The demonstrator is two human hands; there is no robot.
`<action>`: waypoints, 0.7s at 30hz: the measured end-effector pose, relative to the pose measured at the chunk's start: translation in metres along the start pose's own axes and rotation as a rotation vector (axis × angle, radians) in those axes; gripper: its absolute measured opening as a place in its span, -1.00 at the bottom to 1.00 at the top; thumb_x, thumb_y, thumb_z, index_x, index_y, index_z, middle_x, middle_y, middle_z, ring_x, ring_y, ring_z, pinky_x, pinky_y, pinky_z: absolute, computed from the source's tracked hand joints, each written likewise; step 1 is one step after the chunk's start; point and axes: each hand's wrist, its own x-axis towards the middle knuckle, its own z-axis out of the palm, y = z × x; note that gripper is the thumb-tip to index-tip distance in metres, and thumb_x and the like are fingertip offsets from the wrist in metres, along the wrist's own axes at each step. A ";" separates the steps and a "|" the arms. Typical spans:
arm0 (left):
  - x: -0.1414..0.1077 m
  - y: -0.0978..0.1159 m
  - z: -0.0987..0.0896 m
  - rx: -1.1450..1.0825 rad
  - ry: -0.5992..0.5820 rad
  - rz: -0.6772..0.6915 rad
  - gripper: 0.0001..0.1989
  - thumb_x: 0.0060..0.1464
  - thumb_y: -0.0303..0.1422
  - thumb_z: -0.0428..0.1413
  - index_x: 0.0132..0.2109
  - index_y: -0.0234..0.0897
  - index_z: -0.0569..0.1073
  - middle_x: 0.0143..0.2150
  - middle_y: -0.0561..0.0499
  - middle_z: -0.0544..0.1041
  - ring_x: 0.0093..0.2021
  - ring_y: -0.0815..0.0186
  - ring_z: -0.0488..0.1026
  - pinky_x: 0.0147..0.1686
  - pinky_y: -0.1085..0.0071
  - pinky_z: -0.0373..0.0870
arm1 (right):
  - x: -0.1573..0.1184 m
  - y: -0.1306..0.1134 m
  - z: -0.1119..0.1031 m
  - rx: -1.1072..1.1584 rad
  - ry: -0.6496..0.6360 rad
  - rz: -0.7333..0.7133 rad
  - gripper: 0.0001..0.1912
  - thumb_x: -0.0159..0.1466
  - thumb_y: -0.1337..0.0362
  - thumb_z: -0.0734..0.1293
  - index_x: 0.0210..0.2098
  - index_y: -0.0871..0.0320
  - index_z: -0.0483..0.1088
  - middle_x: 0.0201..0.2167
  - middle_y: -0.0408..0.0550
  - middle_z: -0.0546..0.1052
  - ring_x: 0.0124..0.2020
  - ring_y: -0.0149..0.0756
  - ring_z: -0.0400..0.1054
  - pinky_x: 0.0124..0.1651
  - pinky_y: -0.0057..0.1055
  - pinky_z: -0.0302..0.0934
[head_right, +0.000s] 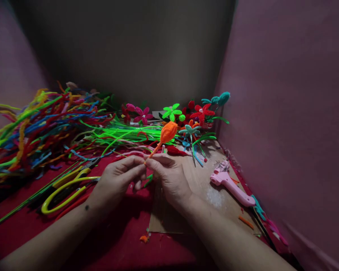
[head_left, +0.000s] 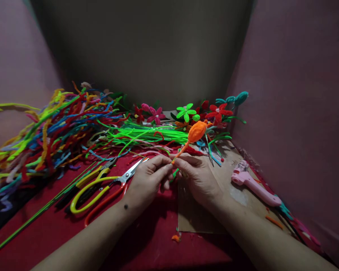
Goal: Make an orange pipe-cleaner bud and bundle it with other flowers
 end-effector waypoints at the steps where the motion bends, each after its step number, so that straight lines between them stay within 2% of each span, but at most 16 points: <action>1: 0.001 0.000 -0.001 -0.078 -0.029 -0.038 -0.85 0.07 -0.31 0.06 -0.39 -0.30 0.38 -0.57 0.12 0.37 -0.67 0.52 0.24 -0.65 0.57 0.16 | 0.000 0.000 -0.001 -0.018 -0.035 0.008 -0.94 0.06 0.30 0.39 -0.48 0.16 0.50 -0.53 -0.16 0.47 -0.45 -0.39 0.28 -0.33 -0.41 0.15; 5: 0.004 -0.003 -0.004 -0.335 -0.103 -0.130 -0.83 0.02 -0.28 0.12 -0.39 -0.31 0.37 -0.60 0.15 0.35 -0.73 0.59 0.14 -0.74 0.64 0.04 | 0.001 0.000 -0.004 -0.089 -0.130 0.029 -0.85 0.15 0.23 0.33 -0.38 0.16 0.50 -0.53 -0.16 0.45 -0.48 -0.42 0.25 -0.39 -0.45 0.10; 8: 0.005 -0.003 -0.005 -0.437 -0.142 -0.210 -0.84 -0.01 -0.30 0.15 -0.36 -0.31 0.37 -0.63 0.17 0.33 -0.76 0.61 0.07 -0.78 0.66 0.00 | 0.002 0.000 -0.006 -0.098 -0.134 0.029 -0.86 0.14 0.24 0.34 -0.42 0.17 0.50 -0.49 -0.14 0.47 -0.47 -0.43 0.25 -0.36 -0.45 0.10; 11: 0.005 -0.002 -0.006 -0.499 -0.194 -0.276 -0.86 -0.01 -0.33 0.15 -0.32 -0.32 0.39 -0.64 0.18 0.31 -0.78 0.64 0.02 -0.80 0.69 -0.04 | 0.003 0.000 -0.006 -0.073 -0.134 0.037 -0.87 0.12 0.25 0.35 -0.45 0.18 0.50 -0.44 -0.12 0.49 -0.44 -0.41 0.28 -0.31 -0.43 0.14; 16: 0.006 0.000 -0.008 -0.561 -0.249 -0.309 -0.87 0.02 -0.37 0.13 -0.25 -0.32 0.41 -0.64 0.19 0.29 -0.78 0.66 -0.03 -0.81 0.71 -0.07 | 0.004 0.001 -0.006 -0.047 -0.154 0.050 -0.83 0.13 0.27 0.33 -0.30 0.15 0.52 -0.38 -0.07 0.52 -0.31 -0.34 0.33 -0.19 -0.39 0.18; 21: 0.006 0.001 -0.008 -0.573 -0.281 -0.316 -0.83 0.01 -0.36 0.14 -0.21 -0.30 0.41 -0.64 0.19 0.29 -0.79 0.65 -0.03 -0.82 0.70 -0.05 | 0.004 0.000 -0.006 -0.073 -0.140 0.052 -0.83 0.12 0.26 0.34 -0.31 0.16 0.52 -0.38 -0.07 0.50 -0.34 -0.35 0.33 -0.24 -0.41 0.20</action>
